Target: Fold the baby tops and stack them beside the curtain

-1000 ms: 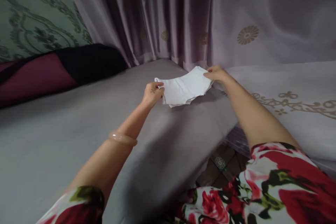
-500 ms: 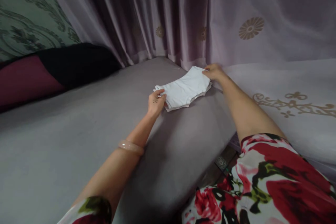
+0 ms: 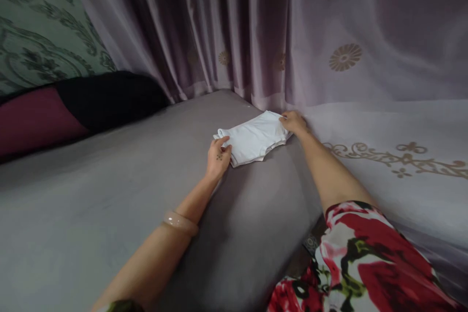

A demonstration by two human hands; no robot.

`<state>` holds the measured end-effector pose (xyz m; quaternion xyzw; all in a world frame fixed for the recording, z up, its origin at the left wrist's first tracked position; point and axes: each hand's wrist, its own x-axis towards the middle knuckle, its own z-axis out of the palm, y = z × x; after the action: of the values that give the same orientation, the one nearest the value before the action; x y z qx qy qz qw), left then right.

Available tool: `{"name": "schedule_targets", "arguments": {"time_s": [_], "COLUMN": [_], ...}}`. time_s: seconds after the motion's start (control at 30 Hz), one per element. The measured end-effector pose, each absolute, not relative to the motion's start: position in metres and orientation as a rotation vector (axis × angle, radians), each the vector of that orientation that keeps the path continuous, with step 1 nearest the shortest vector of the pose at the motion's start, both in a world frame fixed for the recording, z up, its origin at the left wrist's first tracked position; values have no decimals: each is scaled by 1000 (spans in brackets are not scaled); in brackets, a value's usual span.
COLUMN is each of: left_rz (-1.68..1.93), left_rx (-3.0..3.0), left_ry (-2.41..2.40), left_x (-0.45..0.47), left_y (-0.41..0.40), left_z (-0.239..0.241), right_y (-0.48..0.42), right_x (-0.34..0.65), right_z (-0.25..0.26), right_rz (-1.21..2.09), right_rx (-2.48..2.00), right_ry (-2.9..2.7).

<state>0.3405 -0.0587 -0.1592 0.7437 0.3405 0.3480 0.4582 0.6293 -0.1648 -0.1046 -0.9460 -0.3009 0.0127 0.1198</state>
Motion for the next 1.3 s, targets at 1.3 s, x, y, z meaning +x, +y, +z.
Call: {"name": "schedule_targets", "arguments": {"time_s": [1.3], "left_rz": [201], "left_rx": [2591], "left_ry": [775], "left_x": [289], "left_y": [-53], "left_z": [-143], "right_y": [-121], "right_x": [522], "right_z": [-121], "right_rz": [-41], "right_rx": [-2683], "right_ry": [-1461]}}
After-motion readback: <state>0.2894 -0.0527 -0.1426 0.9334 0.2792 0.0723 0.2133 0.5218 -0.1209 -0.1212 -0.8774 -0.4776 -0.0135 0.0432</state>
